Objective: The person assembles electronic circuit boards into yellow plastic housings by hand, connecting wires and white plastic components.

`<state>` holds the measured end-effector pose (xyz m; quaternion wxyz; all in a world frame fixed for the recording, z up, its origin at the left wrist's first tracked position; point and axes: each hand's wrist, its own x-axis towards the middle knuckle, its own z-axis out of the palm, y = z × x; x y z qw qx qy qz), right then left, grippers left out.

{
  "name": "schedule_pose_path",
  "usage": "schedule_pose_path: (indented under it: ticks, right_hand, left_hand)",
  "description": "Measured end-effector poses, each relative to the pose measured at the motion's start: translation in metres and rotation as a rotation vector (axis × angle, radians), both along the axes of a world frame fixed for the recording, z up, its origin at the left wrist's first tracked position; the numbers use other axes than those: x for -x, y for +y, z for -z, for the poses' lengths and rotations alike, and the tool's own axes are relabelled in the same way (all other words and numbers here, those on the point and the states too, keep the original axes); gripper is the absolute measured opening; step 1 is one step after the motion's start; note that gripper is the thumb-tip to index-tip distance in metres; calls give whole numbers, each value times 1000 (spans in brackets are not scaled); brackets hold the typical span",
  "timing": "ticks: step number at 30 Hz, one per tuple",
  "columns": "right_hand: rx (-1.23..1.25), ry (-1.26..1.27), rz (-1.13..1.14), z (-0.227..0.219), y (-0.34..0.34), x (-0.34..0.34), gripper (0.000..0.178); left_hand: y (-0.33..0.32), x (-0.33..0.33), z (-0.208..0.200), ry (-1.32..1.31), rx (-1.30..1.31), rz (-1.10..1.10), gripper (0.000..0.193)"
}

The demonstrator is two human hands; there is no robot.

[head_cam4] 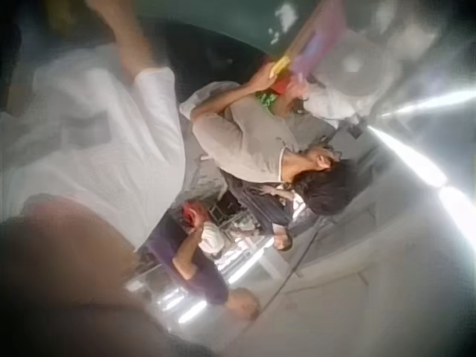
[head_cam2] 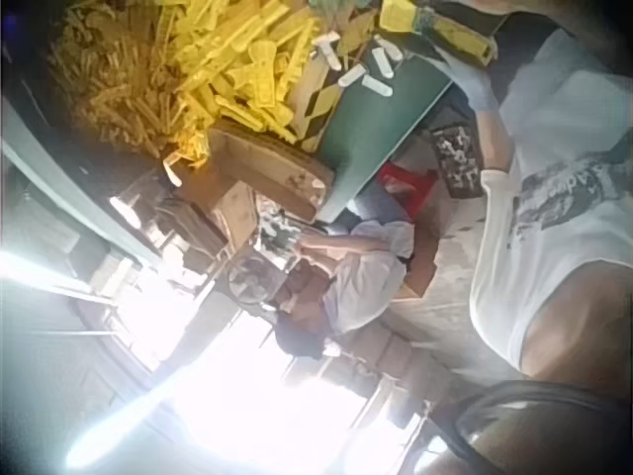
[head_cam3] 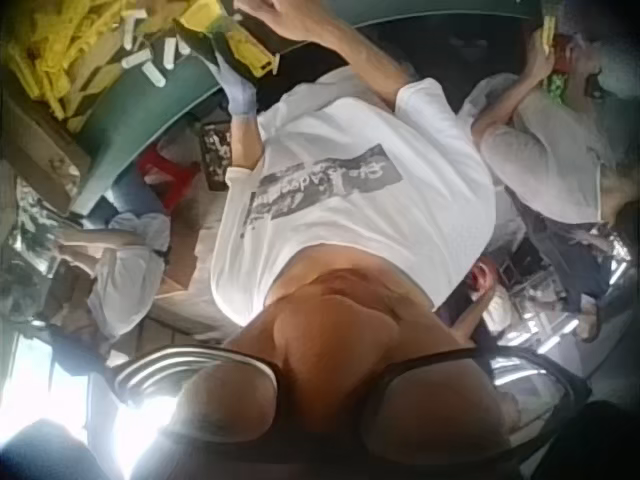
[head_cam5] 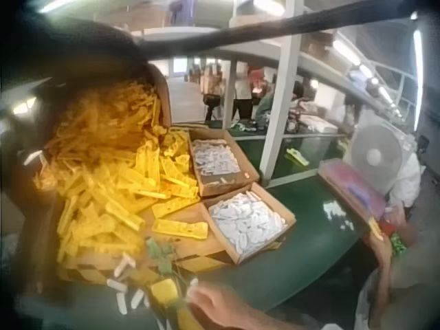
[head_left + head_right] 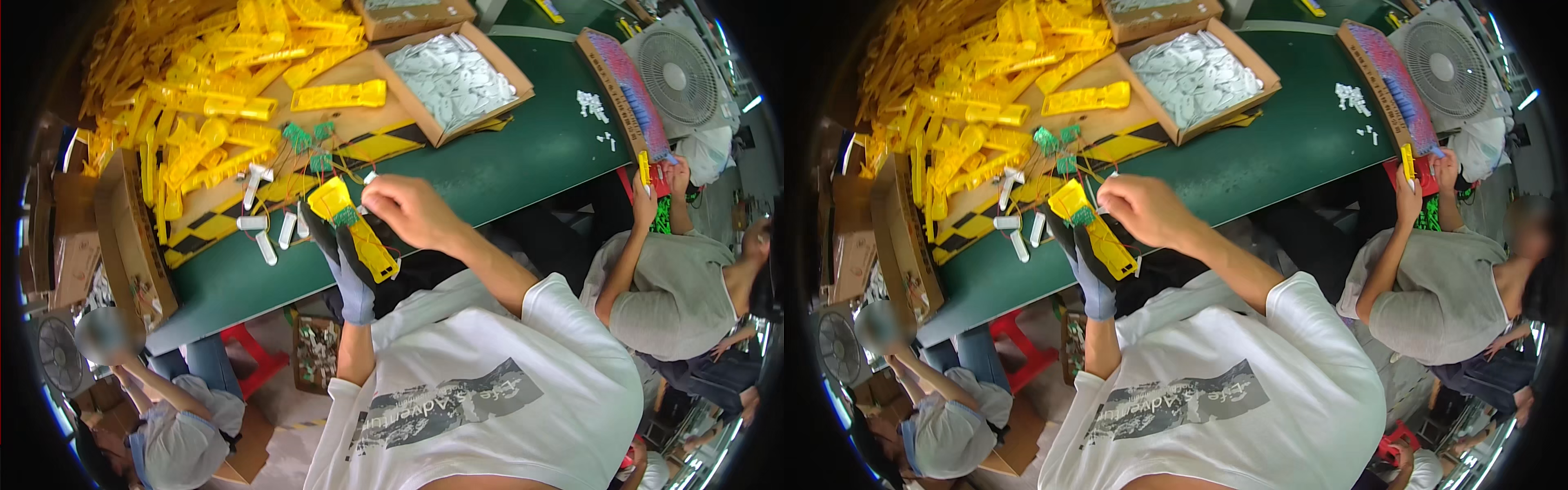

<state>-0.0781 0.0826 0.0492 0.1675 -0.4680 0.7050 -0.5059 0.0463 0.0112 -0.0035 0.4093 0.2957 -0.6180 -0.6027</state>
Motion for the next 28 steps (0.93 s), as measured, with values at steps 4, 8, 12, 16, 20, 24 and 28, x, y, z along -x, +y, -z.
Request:
schedule_pose_path:
  ticks: [4, 8, 12, 16, 20, 24, 28]
  right_hand:
    - [-28, 208, 405, -49, 32, 82, 15]
    - [-394, 416, 374, -29, 37, 176, 24]
    - [-557, 436, 242, -24, 19, 185, 29]
    - [-553, 338, 196, -29, 14, 180, 26]
    - [-316, 236, 228, -19, 19, 178, 23]
    - [158, -416, 164, -32, 31, 127, 18]
    - [268, -679, -50, -10, 24, 61, 31]
  left_hand:
    - [6, 1, -24, 181, -447, 290, 59]
    - [3, 10, -17, 136, -375, 306, 51]
    - [5, 20, -21, 164, -466, 305, 32]
    - [10, 27, -32, 171, -410, 246, 23]
    - [8, 25, -28, 143, -454, 259, 21]
    - [4, 20, -25, 163, -573, 202, 24]
    - [-10, 13, 32, 75, -345, 140, 42]
